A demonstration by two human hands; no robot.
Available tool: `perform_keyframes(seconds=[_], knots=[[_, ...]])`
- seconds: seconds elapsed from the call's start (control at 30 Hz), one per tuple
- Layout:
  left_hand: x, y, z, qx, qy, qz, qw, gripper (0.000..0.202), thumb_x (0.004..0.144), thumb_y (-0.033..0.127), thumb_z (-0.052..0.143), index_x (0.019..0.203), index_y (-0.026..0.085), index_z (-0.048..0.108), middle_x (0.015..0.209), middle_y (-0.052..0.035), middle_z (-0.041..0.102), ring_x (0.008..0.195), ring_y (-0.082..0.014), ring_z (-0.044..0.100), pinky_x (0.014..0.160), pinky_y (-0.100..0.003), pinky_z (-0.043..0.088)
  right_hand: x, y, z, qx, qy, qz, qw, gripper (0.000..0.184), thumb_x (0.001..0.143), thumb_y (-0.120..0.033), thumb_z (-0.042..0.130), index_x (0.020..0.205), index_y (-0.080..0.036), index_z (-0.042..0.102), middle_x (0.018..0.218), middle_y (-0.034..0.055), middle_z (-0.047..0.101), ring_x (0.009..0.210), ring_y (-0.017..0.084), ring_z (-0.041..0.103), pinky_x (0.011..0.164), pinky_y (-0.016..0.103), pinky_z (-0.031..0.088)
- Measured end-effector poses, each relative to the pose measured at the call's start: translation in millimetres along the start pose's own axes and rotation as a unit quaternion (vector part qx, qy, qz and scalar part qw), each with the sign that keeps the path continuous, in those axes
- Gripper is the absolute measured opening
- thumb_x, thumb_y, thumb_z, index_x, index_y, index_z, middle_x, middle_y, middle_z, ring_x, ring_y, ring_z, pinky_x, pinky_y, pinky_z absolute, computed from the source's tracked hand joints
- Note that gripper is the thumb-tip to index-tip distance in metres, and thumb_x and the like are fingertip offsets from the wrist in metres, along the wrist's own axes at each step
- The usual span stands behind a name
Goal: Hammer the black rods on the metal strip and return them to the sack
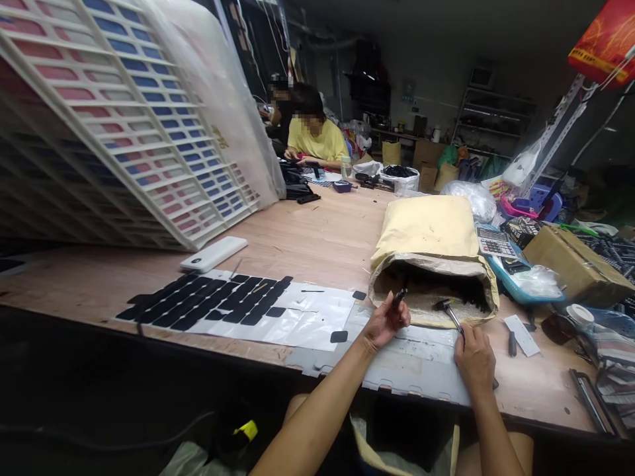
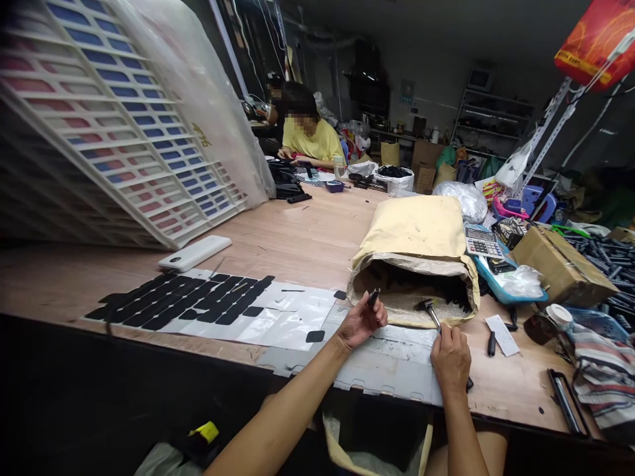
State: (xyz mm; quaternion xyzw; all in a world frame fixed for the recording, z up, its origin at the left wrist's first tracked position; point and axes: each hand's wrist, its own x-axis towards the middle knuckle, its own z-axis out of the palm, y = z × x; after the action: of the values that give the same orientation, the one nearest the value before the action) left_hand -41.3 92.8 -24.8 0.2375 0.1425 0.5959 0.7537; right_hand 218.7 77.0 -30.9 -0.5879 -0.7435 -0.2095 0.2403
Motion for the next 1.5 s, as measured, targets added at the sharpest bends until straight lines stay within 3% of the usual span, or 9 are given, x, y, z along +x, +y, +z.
perform_keyframes(seconds=[0.27, 0.47, 0.67, 0.87, 0.93, 1.03, 1.2, 1.33, 1.5], knots=[[-1.3, -4.4, -4.9, 0.009, 0.000, 0.011, 1.000, 0.029, 0.079, 0.038, 0.077, 0.087, 0.014, 0.063, 0.071, -0.0031, 0.062, 0.062, -0.0139, 0.059, 0.061, -0.026, 0.043, 1.5, -1.5, -1.5, -0.004, -0.003, 0.002, 1.000, 0.025, 0.092, -0.017, 0.049, 0.112, -0.019, 0.064, 0.086, 0.0054, 0.058, 0.084, 0.021, 0.053, 0.075, 0.031, 0.038], [-1.0, -5.0, -7.1, 0.030, -0.011, 0.010, 0.999, 0.038, 0.070, 0.027, 0.086, 0.097, 0.016, 0.062, 0.069, -0.0018, 0.065, 0.061, -0.0134, 0.060, 0.062, -0.024, 0.042, 1.6, -2.2, -3.2, -0.008, 0.001, -0.001, 1.000, 0.024, 0.093, -0.018, 0.050, 0.112, -0.020, 0.064, 0.086, 0.0050, 0.059, 0.083, 0.021, 0.053, 0.075, 0.031, 0.039], [-33.7, 1.6, 25.9, 0.075, -0.053, -0.003, 0.996, 0.041, 0.067, 0.039, 0.089, 0.088, 0.016, 0.063, 0.068, -0.0035, 0.063, 0.060, -0.0140, 0.058, 0.060, -0.025, 0.040, 1.6, -0.8, 1.1, 0.000, 0.002, 0.000, 1.000, 0.025, 0.093, -0.019, 0.049, 0.113, -0.019, 0.064, 0.086, 0.0054, 0.058, 0.085, 0.022, 0.052, 0.076, 0.031, 0.038], [-114.5, -54.1, 35.8, 0.183, -0.170, -0.276, 0.928, 0.046, 0.065, 0.051, 0.088, 0.087, 0.014, 0.070, 0.073, -0.0061, 0.065, 0.062, -0.0168, 0.058, 0.062, -0.029, 0.041, 2.6, -3.1, -1.8, -0.001, -0.007, 0.010, 1.000, 0.024, 0.095, -0.021, 0.049, 0.112, -0.019, 0.066, 0.088, 0.0060, 0.058, 0.086, 0.022, 0.050, 0.077, 0.031, 0.037], [-132.5, -86.9, 21.8, 0.179, -0.086, -0.325, 0.925, 0.044, 0.065, 0.050, 0.088, 0.082, 0.015, 0.068, 0.069, -0.0037, 0.064, 0.059, -0.0142, 0.056, 0.060, -0.027, 0.040, 3.7, -4.8, -3.5, 0.009, -0.028, 0.014, 0.999, 0.023, 0.094, -0.022, 0.050, 0.110, -0.019, 0.066, 0.088, 0.0065, 0.057, 0.086, 0.022, 0.049, 0.078, 0.031, 0.037], [-144.1, -129.1, -8.4, 0.105, 0.123, -0.360, 0.919, 0.039, 0.077, 0.051, 0.075, 0.074, 0.014, 0.062, 0.064, -0.0029, 0.061, 0.051, -0.0118, 0.054, 0.052, -0.023, 0.037, 4.8, -6.6, -3.3, 0.016, -0.052, 0.026, 0.998, 0.025, 0.093, -0.022, 0.050, 0.113, -0.018, 0.066, 0.093, 0.0077, 0.057, 0.090, 0.023, 0.049, 0.079, 0.032, 0.037], [-141.2, -156.6, -54.2, 0.048, 0.321, -0.366, 0.872, 0.020, 0.082, 0.030, 0.065, 0.072, 0.014, 0.058, 0.063, -0.0021, 0.060, 0.043, -0.0103, 0.050, 0.045, -0.021, 0.032, 3.5, -7.7, -4.3, 0.012, -0.066, 0.033, 0.997, 0.025, 0.093, -0.021, 0.051, 0.114, -0.018, 0.065, 0.094, 0.0072, 0.057, 0.090, 0.022, 0.047, 0.079, 0.031, 0.036], [-148.5, -164.4, -60.8, 0.088, 0.353, -0.391, 0.846, 0.011, 0.075, 0.020, 0.065, 0.071, 0.015, 0.056, 0.061, -0.0001, 0.058, 0.037, -0.0083, 0.044, 0.041, -0.020, 0.022, 2.7, -8.0, -5.3, 0.016, -0.064, 0.030, 0.997, 0.026, 0.093, -0.021, 0.051, 0.114, -0.018, 0.065, 0.093, 0.0075, 0.056, 0.090, 0.022, 0.047, 0.078, 0.032, 0.036], [-149.6, -165.3, -42.7, 0.110, 0.296, -0.406, 0.858, 0.012, 0.070, 0.022, 0.066, 0.072, 0.013, 0.058, 0.062, 0.0007, 0.057, 0.041, -0.0080, 0.045, 0.044, -0.021, 0.028, 3.0, -7.7, -4.8, 0.011, -0.052, 0.027, 0.998, 0.025, 0.092, -0.020, 0.052, 0.113, -0.019, 0.066, 0.092, 0.0071, 0.057, 0.088, 0.022, 0.048, 0.077, 0.031, 0.037]])
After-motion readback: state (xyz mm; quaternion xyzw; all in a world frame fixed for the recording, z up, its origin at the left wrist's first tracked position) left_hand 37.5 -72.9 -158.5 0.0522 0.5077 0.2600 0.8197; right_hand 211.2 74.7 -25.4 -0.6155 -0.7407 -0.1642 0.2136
